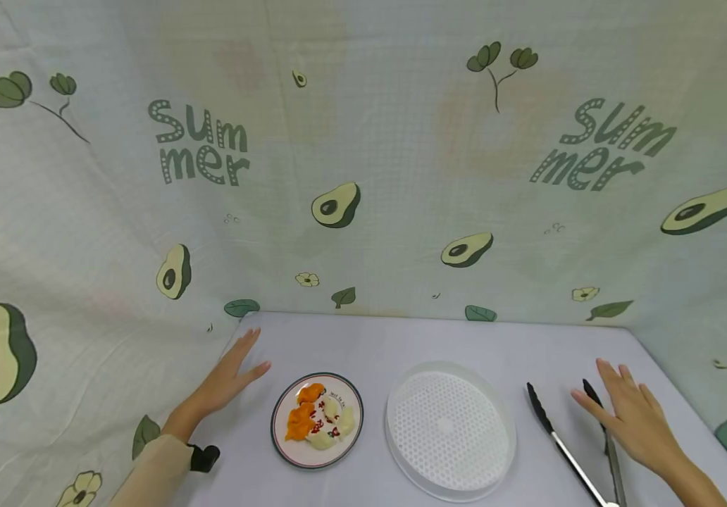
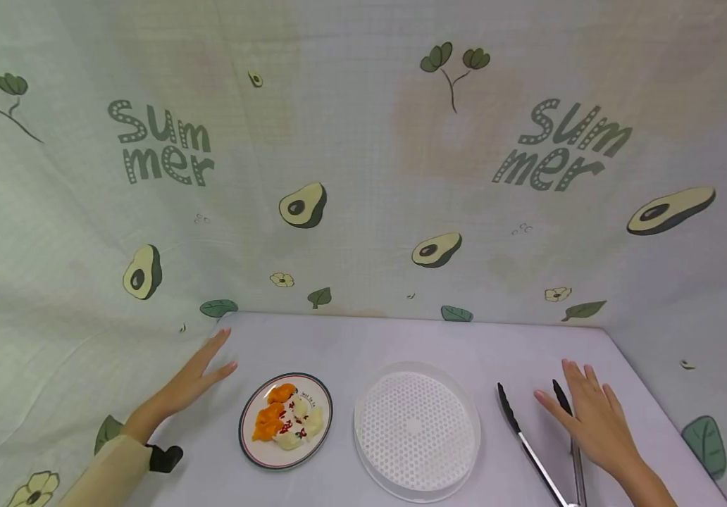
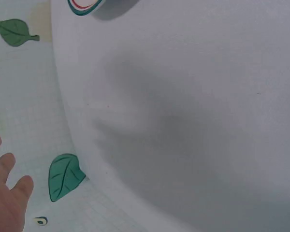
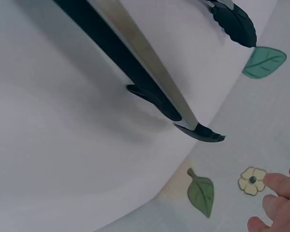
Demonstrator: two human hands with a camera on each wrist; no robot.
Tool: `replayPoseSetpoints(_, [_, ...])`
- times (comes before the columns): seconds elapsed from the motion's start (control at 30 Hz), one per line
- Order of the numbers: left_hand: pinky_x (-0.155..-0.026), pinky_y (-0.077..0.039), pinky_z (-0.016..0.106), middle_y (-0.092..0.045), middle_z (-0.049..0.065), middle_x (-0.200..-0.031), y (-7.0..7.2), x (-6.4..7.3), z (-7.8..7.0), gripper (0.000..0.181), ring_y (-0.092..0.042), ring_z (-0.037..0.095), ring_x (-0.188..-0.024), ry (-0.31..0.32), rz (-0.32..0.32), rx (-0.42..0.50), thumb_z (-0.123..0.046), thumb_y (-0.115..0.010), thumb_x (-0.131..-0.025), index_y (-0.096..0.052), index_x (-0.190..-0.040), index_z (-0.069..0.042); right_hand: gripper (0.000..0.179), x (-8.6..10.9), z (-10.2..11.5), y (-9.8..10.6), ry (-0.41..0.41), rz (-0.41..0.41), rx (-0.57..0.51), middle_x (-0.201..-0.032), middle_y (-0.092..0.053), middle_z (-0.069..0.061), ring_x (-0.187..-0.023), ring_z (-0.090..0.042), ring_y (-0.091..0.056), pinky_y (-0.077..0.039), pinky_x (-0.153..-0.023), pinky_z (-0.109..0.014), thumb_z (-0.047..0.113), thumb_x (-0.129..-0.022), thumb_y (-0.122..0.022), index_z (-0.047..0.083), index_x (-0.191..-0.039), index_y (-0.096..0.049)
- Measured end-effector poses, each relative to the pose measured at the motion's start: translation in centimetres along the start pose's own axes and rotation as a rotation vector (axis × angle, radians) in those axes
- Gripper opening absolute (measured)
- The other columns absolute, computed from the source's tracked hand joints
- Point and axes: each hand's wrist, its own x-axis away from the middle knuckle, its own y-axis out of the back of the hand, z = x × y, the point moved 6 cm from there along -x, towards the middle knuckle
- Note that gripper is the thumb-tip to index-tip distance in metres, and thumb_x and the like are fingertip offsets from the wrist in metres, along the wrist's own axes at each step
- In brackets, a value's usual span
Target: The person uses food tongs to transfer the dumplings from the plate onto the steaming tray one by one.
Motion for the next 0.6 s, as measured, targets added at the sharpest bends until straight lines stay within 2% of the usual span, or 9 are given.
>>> replayPoseSetpoints(0.13, [-0.109, -0.010, 0.070, -0.013, 0.022, -0.163, -0.6, 0.5, 0.3, 0.081, -0.010, 0.045, -0.147, -0.002, 0.025, 0.053, -0.045, -0.056, -0.100, -0.017, -0.159, -0.005, 0.086, 1.1, -0.7, -0.2, -0.016, -0.002, -0.017, -0.151, -0.012, -0.043, -0.145, -0.044, 0.015, 0.022, -0.109, -0.053, 0.041, -0.103, -0.051, -0.012, -0.153, -0.006])
replayPoseSetpoints(0.2, [-0.109, -0.011, 0.069, -0.013, 0.023, -0.163, -0.8, 0.7, 0.3, 0.079, -0.011, 0.045, -0.147, 0.002, 0.030, 0.077, -0.042, -0.056, -0.101, -0.017, -0.159, -0.005, 0.085, 1.5, -1.1, -0.4, -0.024, 0.000, -0.022, -0.150, -0.013, -0.043, -0.144, -0.049, 0.012, 0.018, -0.109, -0.059, 0.041, -0.103, -0.051, -0.011, -0.154, -0.005])
replayPoseSetpoints(0.27, [-0.109, -0.011, 0.069, -0.013, 0.022, -0.163, -1.2, 1.0, 0.5, 0.079, -0.011, 0.045, -0.147, 0.012, 0.037, 0.093, -0.043, -0.055, -0.101, -0.017, -0.160, -0.007, 0.087, 1.9, -1.5, -0.6, -0.046, 0.008, -0.015, -0.149, -0.016, -0.045, -0.141, -0.057, 0.002, 0.008, -0.107, -0.069, 0.042, -0.103, -0.051, -0.010, -0.154, -0.003])
replayPoseSetpoints(0.37, [-0.109, -0.012, 0.069, -0.015, 0.022, -0.163, -1.8, 1.6, 0.8, 0.078, -0.012, 0.046, -0.147, 0.028, 0.048, 0.110, -0.042, -0.056, -0.101, -0.019, -0.160, -0.008, 0.092, 2.2, -2.2, -1.1, -0.099, 0.039, 0.018, -0.143, -0.022, -0.048, -0.130, -0.066, -0.018, -0.013, -0.096, -0.079, 0.046, -0.102, -0.051, -0.010, -0.153, 0.002])
replayPoseSetpoints(0.47, [-0.109, -0.013, 0.069, -0.017, 0.023, -0.162, -2.6, 2.2, 1.2, 0.077, -0.014, 0.046, -0.146, 0.039, 0.061, 0.116, -0.041, -0.057, -0.100, -0.021, -0.159, -0.007, 0.098, 2.6, -2.8, -1.7, -0.142, 0.072, 0.049, -0.136, -0.029, -0.051, -0.117, -0.068, -0.031, -0.025, -0.085, -0.078, 0.051, -0.101, -0.052, -0.012, -0.151, 0.003])
replayPoseSetpoints(0.6, [-0.109, -0.015, 0.068, -0.018, 0.021, -0.162, -3.9, 2.5, 1.6, 0.075, -0.016, 0.045, -0.146, 0.058, 0.094, 0.156, -0.039, -0.057, -0.101, -0.022, -0.159, -0.010, 0.104, 3.4, -3.4, -2.4, -0.191, 0.108, 0.019, -0.129, -0.032, -0.054, -0.106, -0.070, -0.038, -0.032, -0.081, -0.076, 0.053, -0.099, -0.052, -0.016, -0.149, 0.007])
